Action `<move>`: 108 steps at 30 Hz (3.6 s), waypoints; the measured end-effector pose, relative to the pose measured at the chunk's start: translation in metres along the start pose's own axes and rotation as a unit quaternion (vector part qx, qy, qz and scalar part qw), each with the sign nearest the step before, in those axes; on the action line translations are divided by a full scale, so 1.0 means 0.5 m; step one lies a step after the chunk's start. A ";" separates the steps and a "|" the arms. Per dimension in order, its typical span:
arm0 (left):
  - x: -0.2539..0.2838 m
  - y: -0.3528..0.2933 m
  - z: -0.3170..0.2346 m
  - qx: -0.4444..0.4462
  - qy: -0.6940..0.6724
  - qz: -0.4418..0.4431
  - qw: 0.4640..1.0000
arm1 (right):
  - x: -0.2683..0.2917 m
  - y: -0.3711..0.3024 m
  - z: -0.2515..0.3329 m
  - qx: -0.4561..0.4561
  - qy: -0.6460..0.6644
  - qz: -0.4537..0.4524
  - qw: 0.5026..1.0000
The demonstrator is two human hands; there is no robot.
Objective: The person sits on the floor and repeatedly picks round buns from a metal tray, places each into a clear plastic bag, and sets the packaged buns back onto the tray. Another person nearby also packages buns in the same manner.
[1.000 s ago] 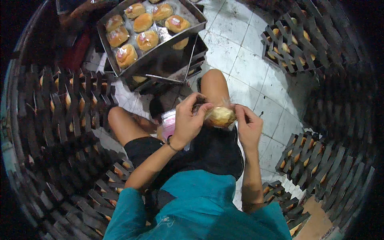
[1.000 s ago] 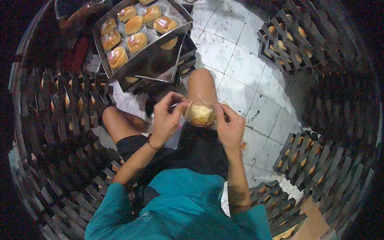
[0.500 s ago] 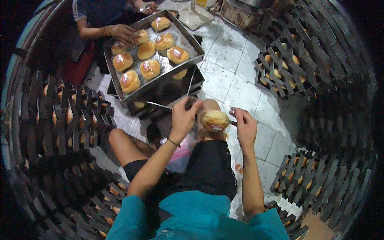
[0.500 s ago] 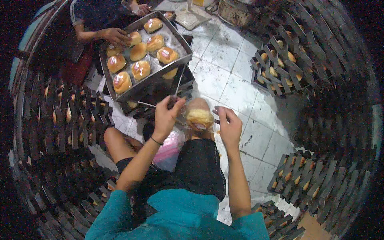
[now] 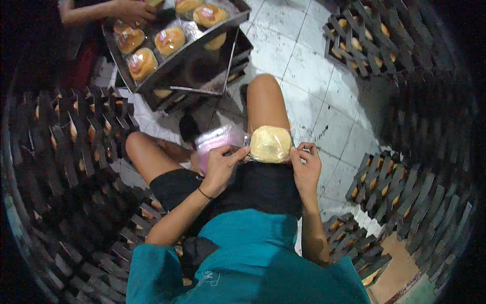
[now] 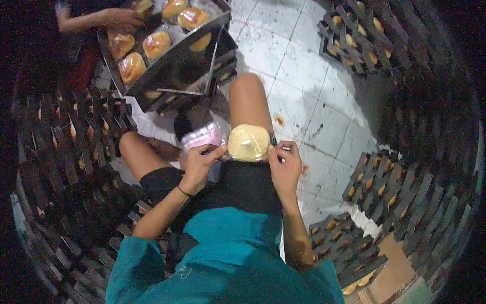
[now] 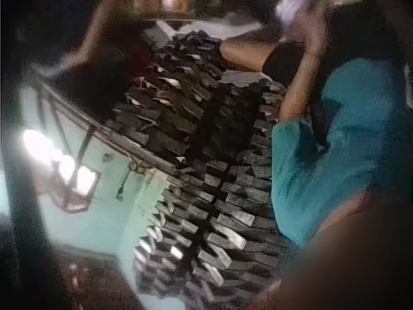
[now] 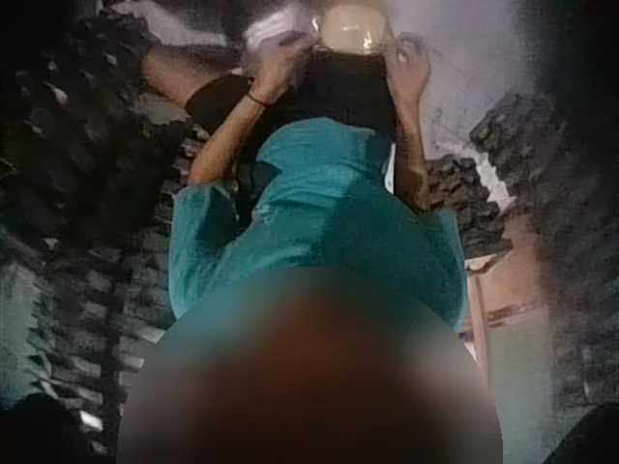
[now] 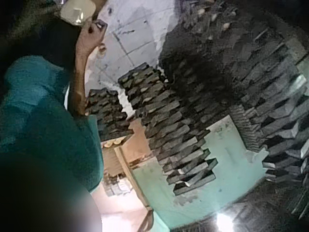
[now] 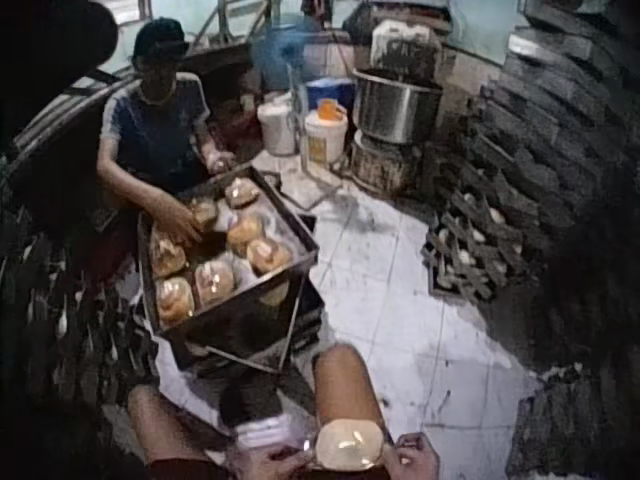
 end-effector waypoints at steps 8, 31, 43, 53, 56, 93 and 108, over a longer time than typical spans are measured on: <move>-0.052 0.049 -0.012 0.021 -0.076 0.020 0.997 | -0.014 -0.013 -0.060 -0.023 0.002 -0.043 0.999; 0.373 0.218 -0.355 -0.335 -0.011 -0.245 0.910 | -0.572 0.308 0.330 0.038 0.215 0.379 0.899; 0.517 0.410 -0.465 -0.311 0.285 -0.349 0.837 | -0.867 0.612 0.364 0.281 -0.073 0.222 0.931; 0.246 0.086 -0.007 -0.220 0.398 -0.026 0.890 | -0.439 -0.027 0.128 0.206 -0.169 0.431 0.862; 0.192 0.058 0.079 -0.196 0.496 0.012 0.846 | -0.441 -0.122 0.045 0.275 -0.325 0.424 0.800; 0.289 -0.031 -0.253 -0.403 -0.379 0.056 0.831 | -0.458 -0.023 0.268 -0.190 0.463 0.477 0.722; 0.370 -0.051 -0.056 -0.296 -0.411 -0.002 0.862 | -0.587 0.487 0.139 0.286 -0.226 0.118 0.924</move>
Point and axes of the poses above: each hand's wrist, its own y-axis towards the middle knuckle, its own x-axis out of the back of the hand, z = x × y, the point moved 7 cm from there along y, towards the middle knuckle, and after that the axes turned 10 degrees about y, right-handed, at the moved point
